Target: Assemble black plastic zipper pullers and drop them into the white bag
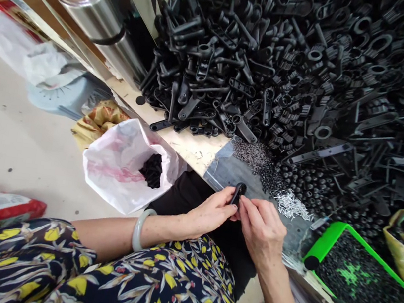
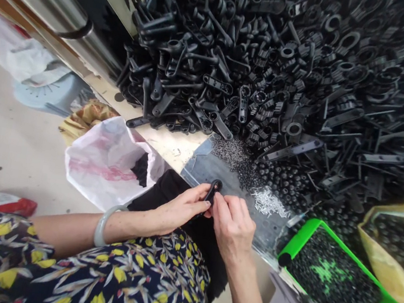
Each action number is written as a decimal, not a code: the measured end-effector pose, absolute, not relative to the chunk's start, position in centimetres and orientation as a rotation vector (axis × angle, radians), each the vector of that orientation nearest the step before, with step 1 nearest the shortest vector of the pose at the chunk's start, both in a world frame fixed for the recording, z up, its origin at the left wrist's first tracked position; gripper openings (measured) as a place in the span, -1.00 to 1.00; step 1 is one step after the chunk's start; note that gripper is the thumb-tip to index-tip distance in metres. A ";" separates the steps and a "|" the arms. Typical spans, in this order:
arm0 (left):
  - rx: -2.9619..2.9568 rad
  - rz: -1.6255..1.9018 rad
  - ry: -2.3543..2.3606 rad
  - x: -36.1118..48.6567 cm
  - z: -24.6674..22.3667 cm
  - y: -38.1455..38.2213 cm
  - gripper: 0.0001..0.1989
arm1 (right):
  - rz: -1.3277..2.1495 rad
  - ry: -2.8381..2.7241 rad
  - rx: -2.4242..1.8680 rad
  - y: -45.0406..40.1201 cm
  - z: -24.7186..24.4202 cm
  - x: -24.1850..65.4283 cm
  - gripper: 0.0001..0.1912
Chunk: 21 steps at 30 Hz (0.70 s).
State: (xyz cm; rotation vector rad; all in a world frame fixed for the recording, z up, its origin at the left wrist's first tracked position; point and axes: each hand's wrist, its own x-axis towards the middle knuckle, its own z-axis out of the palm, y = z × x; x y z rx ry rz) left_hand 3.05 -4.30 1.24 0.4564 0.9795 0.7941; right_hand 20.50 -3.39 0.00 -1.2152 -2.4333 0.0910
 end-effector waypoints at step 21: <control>0.917 0.676 1.044 2.4 -1.7 -4.4 -0.68 | 0.006 -2.685 -1.233 -1.7 2.2 20.0 -0.87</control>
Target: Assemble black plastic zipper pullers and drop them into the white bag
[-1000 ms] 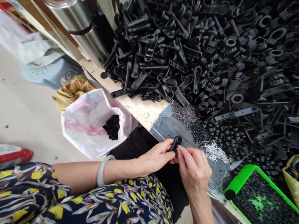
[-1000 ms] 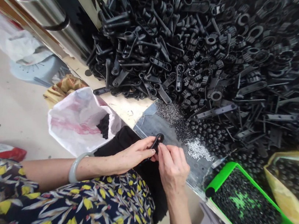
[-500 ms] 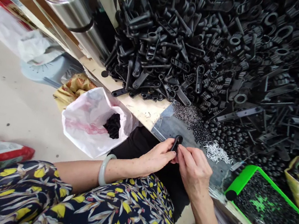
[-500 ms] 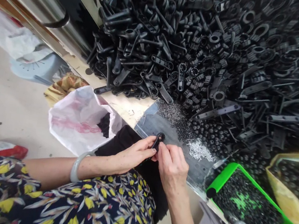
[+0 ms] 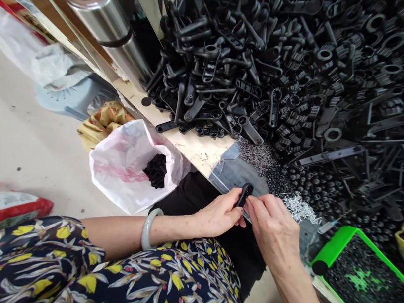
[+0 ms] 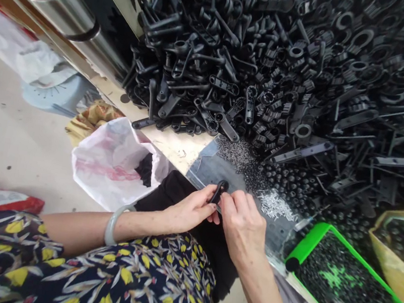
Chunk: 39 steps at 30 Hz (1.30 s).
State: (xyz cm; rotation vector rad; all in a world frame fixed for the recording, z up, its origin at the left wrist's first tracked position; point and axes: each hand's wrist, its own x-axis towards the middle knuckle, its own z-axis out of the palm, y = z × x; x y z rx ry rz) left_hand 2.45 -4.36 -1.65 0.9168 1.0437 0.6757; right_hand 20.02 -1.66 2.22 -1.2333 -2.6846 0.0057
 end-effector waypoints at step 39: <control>0.560 0.689 0.809 0.3 -0.2 -3.1 -0.65 | 0.368 -1.998 -1.573 -3.9 2.3 23.0 -0.70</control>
